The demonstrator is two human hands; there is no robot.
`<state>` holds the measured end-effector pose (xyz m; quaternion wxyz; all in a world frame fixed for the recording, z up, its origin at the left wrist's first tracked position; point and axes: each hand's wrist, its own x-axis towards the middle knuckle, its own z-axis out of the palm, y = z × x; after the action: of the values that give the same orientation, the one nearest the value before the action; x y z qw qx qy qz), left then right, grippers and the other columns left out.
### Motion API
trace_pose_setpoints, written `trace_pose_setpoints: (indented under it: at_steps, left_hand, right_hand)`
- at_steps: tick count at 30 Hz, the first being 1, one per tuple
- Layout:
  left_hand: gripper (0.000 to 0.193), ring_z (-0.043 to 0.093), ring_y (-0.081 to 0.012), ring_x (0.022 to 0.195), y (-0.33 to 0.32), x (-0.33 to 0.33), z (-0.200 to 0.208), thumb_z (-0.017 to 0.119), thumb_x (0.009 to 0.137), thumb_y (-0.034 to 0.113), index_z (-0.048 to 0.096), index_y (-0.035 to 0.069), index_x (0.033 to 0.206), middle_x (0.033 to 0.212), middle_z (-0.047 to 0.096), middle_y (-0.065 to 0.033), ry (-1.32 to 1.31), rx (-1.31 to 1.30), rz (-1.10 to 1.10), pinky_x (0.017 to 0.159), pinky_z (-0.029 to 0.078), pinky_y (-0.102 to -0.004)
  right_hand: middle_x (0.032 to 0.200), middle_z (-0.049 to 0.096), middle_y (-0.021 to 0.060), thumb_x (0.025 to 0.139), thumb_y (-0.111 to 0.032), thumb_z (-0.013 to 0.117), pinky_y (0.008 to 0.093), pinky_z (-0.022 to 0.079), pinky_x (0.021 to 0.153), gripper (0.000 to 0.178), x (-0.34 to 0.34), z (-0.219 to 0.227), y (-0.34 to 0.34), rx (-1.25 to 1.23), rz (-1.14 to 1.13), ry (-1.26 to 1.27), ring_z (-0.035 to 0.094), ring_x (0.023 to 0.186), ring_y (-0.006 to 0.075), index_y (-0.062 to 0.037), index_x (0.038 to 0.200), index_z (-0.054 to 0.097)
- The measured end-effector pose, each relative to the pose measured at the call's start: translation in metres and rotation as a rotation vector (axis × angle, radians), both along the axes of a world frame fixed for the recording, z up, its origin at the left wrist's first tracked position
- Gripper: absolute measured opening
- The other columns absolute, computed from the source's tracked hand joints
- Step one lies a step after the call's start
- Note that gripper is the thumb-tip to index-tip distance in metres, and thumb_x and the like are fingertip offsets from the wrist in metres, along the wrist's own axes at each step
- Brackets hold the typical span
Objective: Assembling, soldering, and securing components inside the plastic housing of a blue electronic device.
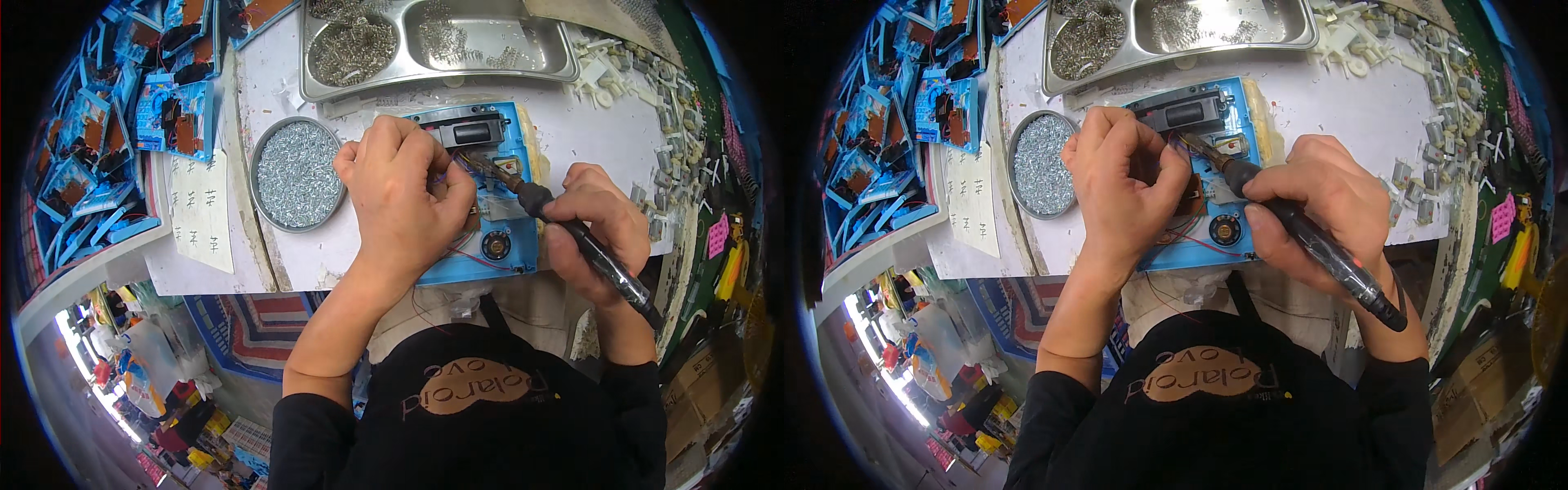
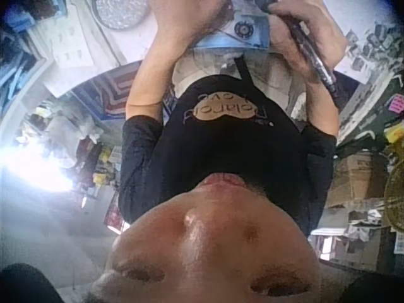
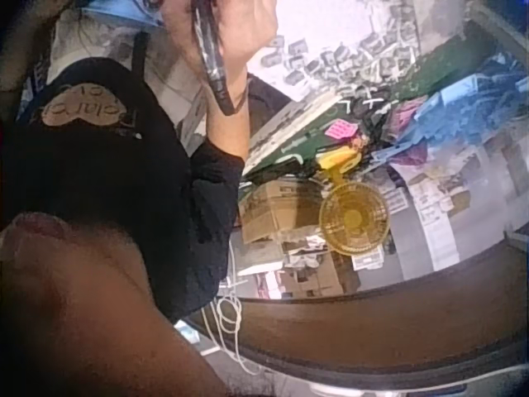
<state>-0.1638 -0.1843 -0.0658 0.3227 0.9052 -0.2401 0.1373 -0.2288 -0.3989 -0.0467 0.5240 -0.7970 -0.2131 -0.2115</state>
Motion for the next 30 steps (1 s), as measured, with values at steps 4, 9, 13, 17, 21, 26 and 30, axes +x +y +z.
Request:
trace_pose_setpoints:
  at_steps: [4, 9, 13, 17, 21, 26, 30]
  left_hand:
    - [0.016, 0.054, -0.0246, 0.082, 0.000, 0.000, 0.001, 0.072, 0.067, 0.010, 0.059, 0.010, 0.075, 0.086, 0.054, -0.0050, 0.000, 0.003, 0.003, 0.080, 0.031, -0.0417]
    - [0.016, 0.054, -0.0247, 0.082, -0.001, 0.000, 0.001, 0.073, 0.067, 0.011, 0.059, 0.010, 0.075, 0.086, 0.054, -0.0050, -0.002, 0.004, 0.004, 0.081, 0.030, -0.0416]
    - [0.015, 0.054, -0.0246, 0.082, 0.000, 0.000, 0.000, 0.073, 0.068, 0.011, 0.059, 0.010, 0.075, 0.086, 0.054, -0.0050, 0.008, 0.005, 0.004, 0.081, 0.030, -0.0418]
    - [0.015, 0.054, -0.0244, 0.082, -0.001, 0.000, 0.001, 0.072, 0.068, 0.012, 0.059, 0.010, 0.075, 0.086, 0.054, -0.0051, -0.004, 0.005, 0.002, 0.081, 0.030, -0.0418]
    - [0.015, 0.054, -0.0243, 0.082, -0.001, 0.000, 0.001, 0.072, 0.068, 0.011, 0.058, 0.010, 0.074, 0.086, 0.054, -0.0052, -0.015, 0.004, 0.007, 0.081, 0.031, -0.0416]
    - [0.015, 0.053, -0.0237, 0.081, -0.002, -0.001, 0.001, 0.072, 0.068, 0.011, 0.058, 0.010, 0.074, 0.085, 0.053, -0.0048, 0.018, 0.001, 0.013, 0.081, 0.031, -0.0412]
    - [0.015, 0.053, -0.0231, 0.080, -0.002, -0.001, 0.000, 0.072, 0.068, 0.011, 0.058, 0.010, 0.074, 0.085, 0.053, -0.0044, 0.036, -0.018, 0.016, 0.081, 0.031, -0.0408]
  right_hand:
    - [0.073, 0.064, 0.0089, 0.075, -0.001, 0.075, 0.0324, 0.041, 0.057, 0.021, 0.000, 0.001, 0.000, 0.002, 0.001, -0.002, 0.052, 0.056, 0.0199, 0.0007, 0.094, 0.066]
    - [0.072, 0.063, 0.0087, 0.074, 0.000, 0.074, 0.0324, 0.041, 0.057, 0.020, 0.001, 0.002, 0.000, 0.003, 0.002, -0.011, 0.052, 0.056, 0.0202, 0.0010, 0.093, 0.066]
    - [0.071, 0.062, 0.0092, 0.074, 0.000, 0.074, 0.0324, 0.040, 0.057, 0.020, -0.001, 0.002, 0.000, 0.008, -0.003, -0.020, 0.052, 0.056, 0.0207, 0.0018, 0.092, 0.066]
    - [0.071, 0.061, 0.0092, 0.074, 0.000, 0.074, 0.0328, 0.040, 0.057, 0.020, -0.003, 0.005, -0.003, 0.007, 0.001, -0.021, 0.051, 0.056, 0.0219, 0.0021, 0.091, 0.066]
    - [0.071, 0.060, 0.0089, 0.073, 0.000, 0.073, 0.0337, 0.041, 0.058, 0.019, -0.009, 0.007, -0.007, -0.008, -0.015, -0.016, 0.051, 0.058, 0.0232, 0.0021, 0.091, 0.065]
    - [0.070, 0.059, 0.0085, 0.073, 0.002, 0.072, 0.0346, 0.043, 0.059, 0.020, -0.015, 0.007, -0.011, 0.009, -0.036, -0.029, 0.052, 0.059, 0.0233, 0.0021, 0.091, 0.065]
    - [0.071, 0.060, 0.0086, 0.073, 0.002, 0.072, 0.0347, 0.042, 0.058, 0.020, -0.017, 0.008, -0.011, 0.019, -0.030, -0.014, 0.052, 0.058, 0.0232, 0.0020, 0.092, 0.065]
